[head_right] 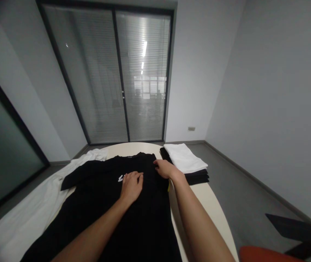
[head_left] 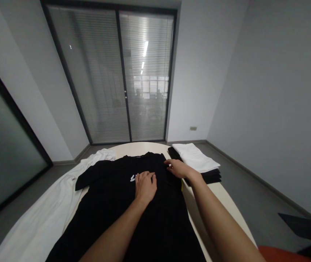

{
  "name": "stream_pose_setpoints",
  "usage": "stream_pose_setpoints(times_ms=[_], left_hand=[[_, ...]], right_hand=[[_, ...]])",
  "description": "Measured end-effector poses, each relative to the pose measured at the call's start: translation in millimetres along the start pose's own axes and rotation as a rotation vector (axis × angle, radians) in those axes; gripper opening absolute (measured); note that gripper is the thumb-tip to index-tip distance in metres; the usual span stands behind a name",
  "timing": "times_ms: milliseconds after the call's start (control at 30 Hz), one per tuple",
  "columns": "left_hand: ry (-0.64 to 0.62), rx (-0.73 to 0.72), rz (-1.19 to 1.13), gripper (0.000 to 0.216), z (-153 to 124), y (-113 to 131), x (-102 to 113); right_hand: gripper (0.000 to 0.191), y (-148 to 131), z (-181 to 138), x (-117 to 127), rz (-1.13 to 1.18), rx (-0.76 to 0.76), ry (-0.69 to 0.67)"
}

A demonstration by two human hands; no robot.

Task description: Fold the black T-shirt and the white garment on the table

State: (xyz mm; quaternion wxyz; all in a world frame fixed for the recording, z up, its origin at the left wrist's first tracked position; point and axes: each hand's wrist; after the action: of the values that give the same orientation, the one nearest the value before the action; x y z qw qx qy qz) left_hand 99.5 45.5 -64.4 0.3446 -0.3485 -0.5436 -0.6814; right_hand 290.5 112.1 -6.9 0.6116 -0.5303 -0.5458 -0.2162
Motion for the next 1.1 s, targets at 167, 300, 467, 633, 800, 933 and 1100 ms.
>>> stream_pose_setpoints(times_ms=[167,300,467,633,800,933,1100], left_hand=[[0.034,0.006,0.075,0.03,-3,1,1],[0.02,-0.014,0.18,0.033,-9,2,-1],[-0.071,-0.102,0.219,0.042,-13,3,-6],[-0.111,-0.087,0.209,0.05,-14,5,-5],[-0.12,-0.071,0.194,0.056,-13,4,-4],[-0.129,-0.08,0.192,0.058,-12,1,-4],[-0.11,-0.103,0.213,0.054,-12,1,-5]], right_hand=[[0.054,-5,15,-32,-0.104,-0.029,-0.044],[0.06,-11,18,-47,-0.134,-0.178,-0.087],[0.062,-10,18,-51,-0.093,-0.176,-0.05],[0.072,-1,27,-62,-0.104,-0.221,0.017],[0.067,-1,30,-62,-0.157,-0.221,0.033],[0.052,-8,20,-41,-0.215,-0.268,0.088],[0.034,-12,1,-20,-0.232,-0.402,0.048]])
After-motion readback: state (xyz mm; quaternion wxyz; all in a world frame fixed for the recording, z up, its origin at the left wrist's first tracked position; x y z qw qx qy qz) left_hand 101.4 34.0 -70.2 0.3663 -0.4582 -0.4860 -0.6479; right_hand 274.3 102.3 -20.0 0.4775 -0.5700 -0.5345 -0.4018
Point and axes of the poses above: each hand's wrist, its own z-axis towards the middle knuckle, its own x-axis out of the back of the hand, y = z × x, and after that the axes turned 10 degrees about -y, right-handed
